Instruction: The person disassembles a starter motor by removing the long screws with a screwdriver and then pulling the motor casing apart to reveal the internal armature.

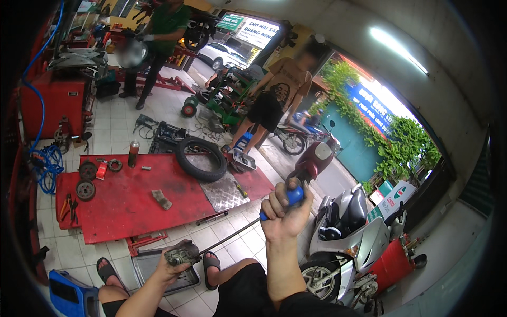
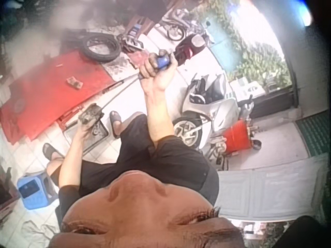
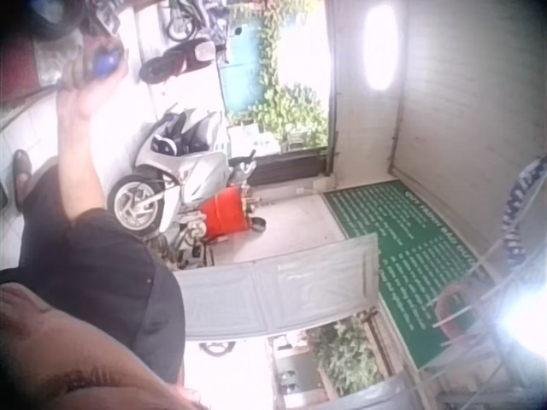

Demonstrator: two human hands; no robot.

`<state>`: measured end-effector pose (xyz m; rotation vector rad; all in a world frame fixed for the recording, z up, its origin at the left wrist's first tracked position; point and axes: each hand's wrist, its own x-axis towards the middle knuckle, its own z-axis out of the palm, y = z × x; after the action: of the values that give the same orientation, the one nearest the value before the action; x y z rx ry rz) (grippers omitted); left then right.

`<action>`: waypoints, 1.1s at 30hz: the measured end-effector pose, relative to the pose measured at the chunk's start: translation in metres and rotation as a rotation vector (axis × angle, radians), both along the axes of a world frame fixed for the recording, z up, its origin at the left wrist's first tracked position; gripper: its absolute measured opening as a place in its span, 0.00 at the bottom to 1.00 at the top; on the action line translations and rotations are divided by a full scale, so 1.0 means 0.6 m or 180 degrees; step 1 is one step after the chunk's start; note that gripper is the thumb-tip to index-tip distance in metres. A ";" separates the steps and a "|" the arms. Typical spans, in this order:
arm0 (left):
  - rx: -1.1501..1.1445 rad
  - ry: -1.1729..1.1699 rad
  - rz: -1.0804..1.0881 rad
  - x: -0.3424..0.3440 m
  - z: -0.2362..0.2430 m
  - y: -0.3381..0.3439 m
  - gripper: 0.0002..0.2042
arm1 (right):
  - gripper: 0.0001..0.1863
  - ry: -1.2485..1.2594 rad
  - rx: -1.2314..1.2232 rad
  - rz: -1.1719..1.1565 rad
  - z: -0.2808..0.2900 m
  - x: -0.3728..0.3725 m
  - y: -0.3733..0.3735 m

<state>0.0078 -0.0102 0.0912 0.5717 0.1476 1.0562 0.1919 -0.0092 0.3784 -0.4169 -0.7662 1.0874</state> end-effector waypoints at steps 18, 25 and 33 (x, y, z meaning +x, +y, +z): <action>0.0006 -0.0074 0.0012 -0.012 0.015 -0.008 0.42 | 0.14 0.0214 0.0081 -0.0102 -0.034 0.038 -0.004; 0.0174 0.0114 0.0088 -0.014 0.012 -0.004 0.39 | 0.15 0.0135 -0.0066 -0.0218 -0.028 0.029 0.006; -0.0176 -0.0175 -0.0120 -0.013 0.018 -0.004 0.38 | 0.16 0.0201 0.0243 0.0265 -0.047 0.044 0.008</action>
<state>0.0000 -0.0125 0.1022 0.4933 0.1172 1.0271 0.2181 -0.0044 0.3503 -0.2869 -0.7720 1.1402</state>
